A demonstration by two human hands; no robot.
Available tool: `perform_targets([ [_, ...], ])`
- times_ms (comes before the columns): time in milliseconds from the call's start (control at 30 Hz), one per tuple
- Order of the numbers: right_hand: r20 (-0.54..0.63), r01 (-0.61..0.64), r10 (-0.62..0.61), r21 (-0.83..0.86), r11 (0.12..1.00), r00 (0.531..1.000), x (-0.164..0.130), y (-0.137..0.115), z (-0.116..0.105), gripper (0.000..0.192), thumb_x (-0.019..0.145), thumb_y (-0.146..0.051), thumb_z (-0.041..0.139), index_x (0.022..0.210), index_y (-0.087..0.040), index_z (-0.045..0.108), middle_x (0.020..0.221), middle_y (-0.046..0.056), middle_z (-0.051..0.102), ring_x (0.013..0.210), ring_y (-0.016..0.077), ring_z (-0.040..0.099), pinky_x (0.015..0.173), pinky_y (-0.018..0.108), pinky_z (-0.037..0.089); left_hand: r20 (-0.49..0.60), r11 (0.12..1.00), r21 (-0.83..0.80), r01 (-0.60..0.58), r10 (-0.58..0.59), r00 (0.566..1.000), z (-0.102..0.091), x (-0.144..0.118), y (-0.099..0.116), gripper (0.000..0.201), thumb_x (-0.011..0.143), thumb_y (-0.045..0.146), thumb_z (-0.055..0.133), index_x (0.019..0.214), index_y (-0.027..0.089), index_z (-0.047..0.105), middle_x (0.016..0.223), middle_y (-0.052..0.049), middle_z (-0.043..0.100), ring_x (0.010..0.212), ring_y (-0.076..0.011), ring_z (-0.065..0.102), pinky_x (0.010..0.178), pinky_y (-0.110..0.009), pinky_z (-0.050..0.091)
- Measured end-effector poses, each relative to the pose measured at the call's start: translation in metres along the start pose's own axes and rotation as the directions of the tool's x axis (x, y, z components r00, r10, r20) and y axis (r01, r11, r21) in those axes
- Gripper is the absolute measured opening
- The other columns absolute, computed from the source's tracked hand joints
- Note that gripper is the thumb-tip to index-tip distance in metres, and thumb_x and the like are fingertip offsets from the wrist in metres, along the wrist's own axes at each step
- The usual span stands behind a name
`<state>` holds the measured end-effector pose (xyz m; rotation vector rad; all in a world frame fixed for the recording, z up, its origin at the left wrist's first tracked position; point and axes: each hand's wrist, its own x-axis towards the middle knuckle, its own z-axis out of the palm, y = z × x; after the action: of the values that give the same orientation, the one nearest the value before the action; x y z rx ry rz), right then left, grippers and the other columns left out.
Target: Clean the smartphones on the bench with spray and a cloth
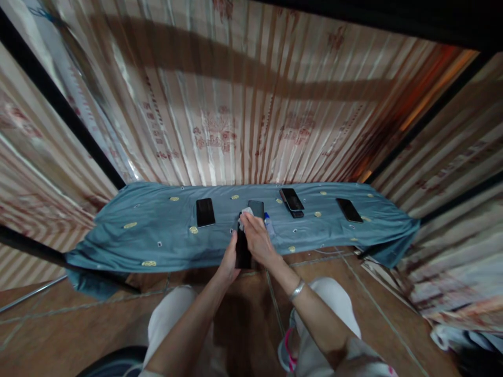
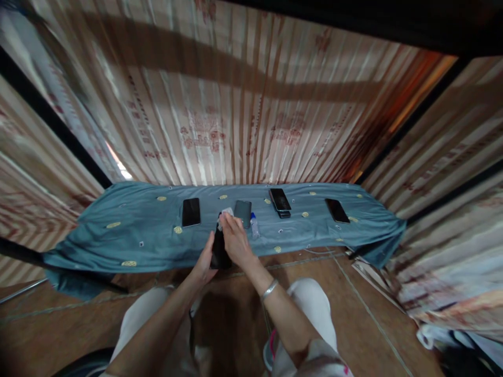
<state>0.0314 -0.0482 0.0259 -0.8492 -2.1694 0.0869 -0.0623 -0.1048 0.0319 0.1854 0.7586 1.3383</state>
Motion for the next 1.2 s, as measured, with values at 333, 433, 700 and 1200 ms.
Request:
perform_targets([
  [333,-0.080,-0.250,0.254,0.055,0.967,0.964,0.000,0.022,0.006,0.039,0.092,-0.018,0.034,0.124,-0.009,0.056,0.125,0.018,0.058,0.118,0.0247,0.050,0.100,0.044,0.041,-0.004,1.000,-0.021,0.013,-0.013,1.000,0.003,-0.001,0.009,0.039,0.092,0.038,0.040,0.108,0.012,0.065,0.093,-0.009,0.073,0.085,-0.0210,0.069,0.080,-0.035,0.054],
  [433,-0.104,-0.307,0.316,0.091,0.947,0.943,-0.001,0.012,0.008,0.038,0.092,-0.018,0.035,0.122,-0.012,0.058,0.119,0.015,0.062,0.112,0.0233,0.056,0.097,0.040,0.044,-0.022,0.998,-0.061,-0.005,0.004,1.000,0.001,0.004,0.011,0.039,0.092,0.036,0.039,0.105,0.012,0.066,0.094,-0.009,0.073,0.089,-0.0199,0.068,0.085,-0.033,0.051],
  [700,-0.028,-0.247,0.246,-0.026,0.969,0.969,-0.038,-0.014,0.003,0.040,0.092,-0.014,0.033,0.124,-0.006,0.056,0.125,0.018,0.057,0.115,0.0246,0.052,0.099,0.039,0.044,-0.076,0.998,-0.055,-0.032,0.028,0.997,-0.005,0.009,0.015,0.038,0.091,0.037,0.042,0.094,0.011,0.068,0.077,-0.006,0.073,0.076,-0.0189,0.068,0.081,-0.031,0.052],
  [1200,0.040,-0.139,0.142,-0.063,0.988,0.989,-0.065,-0.029,-0.011,0.043,0.088,-0.008,0.033,0.124,-0.010,0.056,0.122,0.016,0.058,0.111,0.0252,0.050,0.095,0.041,0.046,-0.076,0.999,-0.025,-0.021,0.019,0.997,-0.009,0.013,0.011,0.036,0.089,0.036,0.043,0.095,0.010,0.067,0.073,-0.006,0.072,0.064,-0.0177,0.066,0.069,-0.029,0.054],
])
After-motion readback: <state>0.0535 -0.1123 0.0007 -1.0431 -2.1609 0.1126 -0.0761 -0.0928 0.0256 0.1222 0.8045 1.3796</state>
